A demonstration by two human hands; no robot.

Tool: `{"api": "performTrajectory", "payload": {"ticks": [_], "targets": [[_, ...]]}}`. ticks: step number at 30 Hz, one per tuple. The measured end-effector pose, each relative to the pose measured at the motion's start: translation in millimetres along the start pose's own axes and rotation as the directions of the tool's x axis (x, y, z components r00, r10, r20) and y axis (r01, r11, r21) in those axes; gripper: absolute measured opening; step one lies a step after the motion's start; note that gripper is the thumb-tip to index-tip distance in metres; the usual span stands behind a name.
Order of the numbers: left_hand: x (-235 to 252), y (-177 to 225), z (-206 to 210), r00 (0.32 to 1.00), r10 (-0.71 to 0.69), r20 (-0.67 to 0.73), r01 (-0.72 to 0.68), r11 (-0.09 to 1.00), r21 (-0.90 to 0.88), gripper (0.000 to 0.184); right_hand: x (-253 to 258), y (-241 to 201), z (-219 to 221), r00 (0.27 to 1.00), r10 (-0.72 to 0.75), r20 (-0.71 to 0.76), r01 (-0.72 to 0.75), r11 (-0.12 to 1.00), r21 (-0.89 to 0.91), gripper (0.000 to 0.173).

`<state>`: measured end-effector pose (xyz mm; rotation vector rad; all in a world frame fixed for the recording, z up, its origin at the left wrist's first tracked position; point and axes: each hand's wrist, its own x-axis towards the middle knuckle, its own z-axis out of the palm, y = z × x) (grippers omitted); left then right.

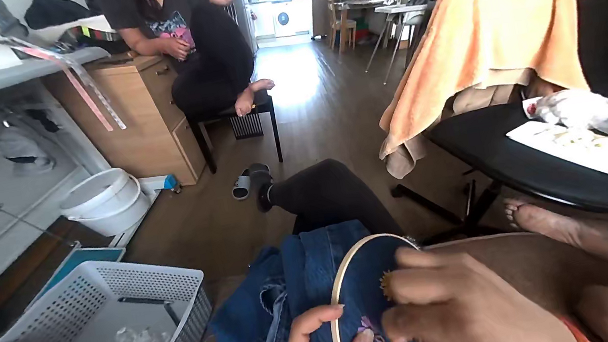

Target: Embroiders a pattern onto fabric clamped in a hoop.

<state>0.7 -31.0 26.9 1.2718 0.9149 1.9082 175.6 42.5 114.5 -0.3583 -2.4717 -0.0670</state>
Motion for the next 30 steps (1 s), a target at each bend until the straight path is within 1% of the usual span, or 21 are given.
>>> {"api": "performTrajectory", "payload": {"ticks": [2, 4, 6, 9, 11, 13, 18, 21, 24, 26, 29, 30], "targets": [[0.9, -0.9, -0.5, 1.000, 0.017, 0.025, -0.017, 1.000, -0.015, 0.038, 15.0, -10.3, 2.5, 0.998, -0.046, -0.031, 0.047, 0.998, 0.047, 0.025], [1.4, 0.4, -0.4, 0.998, 0.043, 0.052, -0.042, 0.999, -0.008, 0.036, 31.9, -16.4, 7.4, 0.996, -0.064, -0.065, 0.064, 0.998, -0.014, 0.024], [0.9, 2.3, 0.9, 0.997, 0.055, 0.054, -0.056, 0.998, 0.021, 0.036, 39.9, -12.3, 13.6, 0.993, -0.054, -0.108, 0.043, 0.994, -0.099, 0.023], [1.1, 2.2, -0.6, 0.998, 0.031, 0.049, -0.032, 0.999, 0.028, 0.039, 27.9, 3.2, 15.6, 0.988, 0.021, -0.153, -0.046, 0.985, -0.164, 0.022], [0.4, 1.5, -1.3, 1.000, 0.013, 0.024, -0.014, 0.999, 0.030, 0.040, 9.7, 9.3, 11.4, 0.986, 0.074, -0.149, -0.102, 0.978, -0.184, 0.024], [0.3, 1.7, -1.7, 1.000, 0.006, 0.007, -0.006, 0.999, 0.037, 0.041, -10.2, 9.7, 7.8, 0.984, 0.114, -0.135, -0.135, 0.978, -0.160, 0.025], [0.9, 3.4, 0.6, 0.999, 0.011, 0.032, -0.013, 0.998, 0.068, 0.037, -36.8, -15.6, 3.0, 0.981, 0.183, -0.064, -0.186, 0.981, -0.047, 0.022], [-0.2, 4.4, 1.0, 0.998, 0.018, 0.052, -0.022, 0.996, 0.084, 0.036, -43.9, -30.4, 5.1, 0.976, 0.201, -0.084, -0.204, 0.979, -0.024, 0.019], [-0.1, 5.0, 1.8, 0.997, 0.026, 0.072, -0.033, 0.995, 0.098, 0.035, -49.2, -36.0, 6.4, 0.970, 0.208, -0.124, -0.211, 0.977, -0.012, 0.018], [-0.4, 5.4, 2.2, 0.997, 0.023, 0.072, -0.030, 0.995, 0.098, 0.035, -50.5, -36.1, 8.3, 0.963, 0.244, -0.115, -0.249, 0.968, -0.034, 0.018], [0.4, 6.4, 2.7, 0.998, 0.008, 0.057, -0.013, 0.996, 0.091, 0.034, -47.5, -32.9, 13.3, 0.937, 0.343, -0.063, -0.349, 0.928, -0.132, 0.019], [0.7, 6.1, 2.4, 0.999, 0.008, 0.054, -0.012, 0.997, 0.082, 0.034, -46.1, -32.1, 13.3, 0.932, 0.361, -0.036, -0.362, 0.922, -0.134, 0.020]]}}
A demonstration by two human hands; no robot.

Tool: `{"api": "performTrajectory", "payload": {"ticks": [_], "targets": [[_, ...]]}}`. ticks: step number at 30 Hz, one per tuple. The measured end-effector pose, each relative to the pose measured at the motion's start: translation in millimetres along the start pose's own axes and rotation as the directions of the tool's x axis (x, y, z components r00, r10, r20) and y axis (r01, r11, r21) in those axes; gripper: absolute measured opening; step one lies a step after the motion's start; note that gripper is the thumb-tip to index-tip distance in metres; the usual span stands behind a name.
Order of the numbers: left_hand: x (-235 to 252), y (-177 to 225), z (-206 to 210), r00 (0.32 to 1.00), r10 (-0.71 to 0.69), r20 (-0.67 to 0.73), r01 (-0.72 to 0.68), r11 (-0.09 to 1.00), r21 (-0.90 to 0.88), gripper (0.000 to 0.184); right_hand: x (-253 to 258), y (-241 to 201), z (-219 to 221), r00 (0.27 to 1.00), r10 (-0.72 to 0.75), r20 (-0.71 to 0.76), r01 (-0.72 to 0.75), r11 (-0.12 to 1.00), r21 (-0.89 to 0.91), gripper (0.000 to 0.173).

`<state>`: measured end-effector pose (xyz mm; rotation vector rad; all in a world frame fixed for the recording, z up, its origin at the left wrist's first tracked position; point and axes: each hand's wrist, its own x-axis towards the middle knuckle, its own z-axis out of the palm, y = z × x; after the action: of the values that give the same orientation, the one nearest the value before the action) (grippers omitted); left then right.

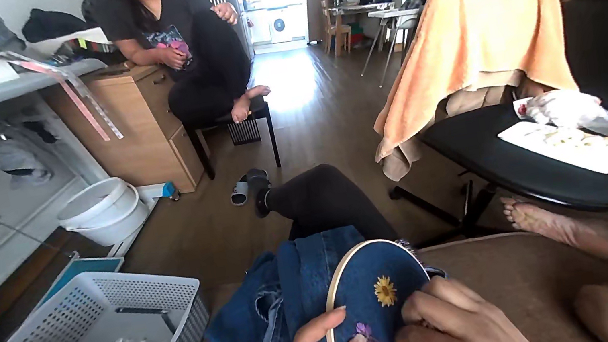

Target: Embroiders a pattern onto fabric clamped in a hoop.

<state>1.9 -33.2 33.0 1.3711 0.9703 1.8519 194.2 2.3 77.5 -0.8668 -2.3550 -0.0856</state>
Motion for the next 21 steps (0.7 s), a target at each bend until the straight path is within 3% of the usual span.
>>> {"api": "performTrajectory", "payload": {"ticks": [5, 9, 16, 21], "targets": [[0.1, -0.8, 1.9, 0.999, -0.024, -0.026, 0.023, 0.998, -0.058, 0.036, 10.9, -7.1, -9.7, 0.998, 0.013, 0.056, -0.018, 0.995, 0.099, 0.021], [1.8, -2.4, 5.2, 0.998, -0.033, -0.059, 0.029, 0.997, -0.066, 0.039, 28.3, -13.5, -13.8, 0.990, 0.129, -0.059, -0.115, 0.972, 0.205, 0.025], [4.7, -4.5, 9.0, 0.991, -0.004, -0.131, -0.005, 0.998, -0.068, 0.063, 52.5, -29.9, 9.0, 0.975, 0.207, 0.080, -0.221, 0.935, 0.277, 0.013], [5.5, -5.2, 9.6, 0.991, 0.036, -0.131, -0.038, 0.999, -0.008, 0.055, 59.3, -40.5, 20.2, 0.978, 0.199, -0.065, -0.174, 0.945, 0.276, 0.018]]}}
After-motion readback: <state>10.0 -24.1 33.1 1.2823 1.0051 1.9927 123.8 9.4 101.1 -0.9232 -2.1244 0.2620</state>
